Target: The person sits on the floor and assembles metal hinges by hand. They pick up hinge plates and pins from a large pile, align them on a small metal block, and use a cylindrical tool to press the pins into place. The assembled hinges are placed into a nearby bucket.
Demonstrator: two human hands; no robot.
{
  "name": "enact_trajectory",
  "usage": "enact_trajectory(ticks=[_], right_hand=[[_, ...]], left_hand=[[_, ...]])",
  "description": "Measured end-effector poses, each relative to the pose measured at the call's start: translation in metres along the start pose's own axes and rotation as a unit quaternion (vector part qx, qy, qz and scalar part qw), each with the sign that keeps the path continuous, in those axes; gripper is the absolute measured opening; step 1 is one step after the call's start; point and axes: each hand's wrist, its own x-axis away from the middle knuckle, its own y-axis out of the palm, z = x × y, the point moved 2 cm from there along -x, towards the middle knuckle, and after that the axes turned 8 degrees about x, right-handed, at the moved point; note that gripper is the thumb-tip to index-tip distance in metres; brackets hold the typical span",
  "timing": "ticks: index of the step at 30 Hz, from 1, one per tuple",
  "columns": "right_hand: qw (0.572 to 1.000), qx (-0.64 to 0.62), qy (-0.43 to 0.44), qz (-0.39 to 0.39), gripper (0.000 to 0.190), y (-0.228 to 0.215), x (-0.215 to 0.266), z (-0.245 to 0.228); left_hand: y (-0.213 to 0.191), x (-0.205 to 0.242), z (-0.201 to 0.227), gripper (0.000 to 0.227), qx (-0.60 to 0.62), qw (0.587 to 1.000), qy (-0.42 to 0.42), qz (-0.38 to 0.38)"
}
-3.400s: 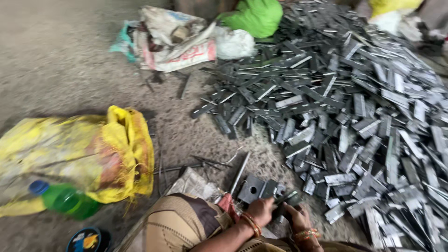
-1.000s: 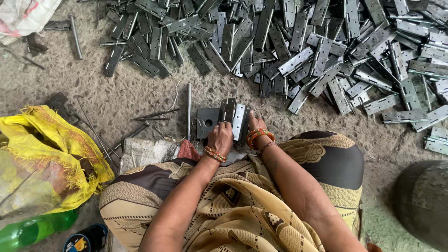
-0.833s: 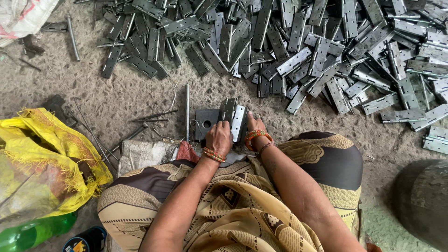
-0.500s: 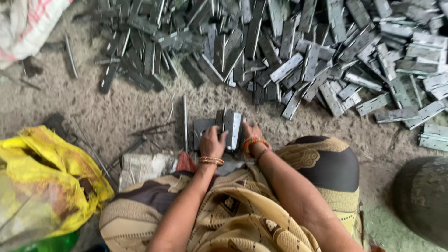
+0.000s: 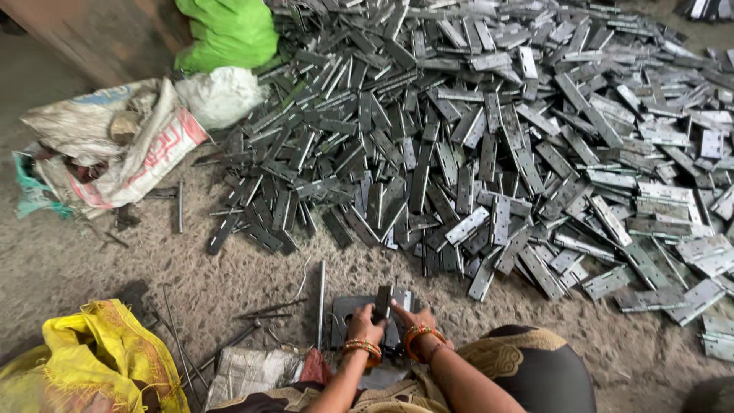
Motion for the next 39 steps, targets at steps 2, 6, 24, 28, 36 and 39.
enact_trajectory(ticks=[2,6,24,28,36,39], right_hand=[[1.0,0.002,-0.002,0.01,0.111,-0.007,0.008,-0.001],[0.999,-0.04,0.019,0.014,0.099,-0.015,0.018,0.002],[0.983,-0.161,-0.079,0.036,0.079,-0.026,0.054,-0.014],[0.95,-0.264,-0.162,0.027,0.078,-0.033,0.07,-0.028],[0.896,-0.289,-0.333,-0.049,0.069,-0.045,0.087,-0.051],[0.886,-0.267,-0.374,-0.067,0.069,-0.041,0.094,-0.044]], left_hand=[[0.009,0.003,0.007,0.065,-0.016,1.0,-0.021,-0.016],[0.022,0.009,0.02,0.068,0.006,1.0,-0.005,-0.03],[0.0,0.001,0.034,0.068,0.1,0.984,-0.127,-0.074],[-0.027,0.013,0.049,0.055,0.176,0.978,-0.108,-0.037],[-0.06,0.03,0.053,0.057,0.153,0.97,0.113,0.15],[-0.044,0.03,0.026,0.055,0.219,0.967,0.091,0.097]])
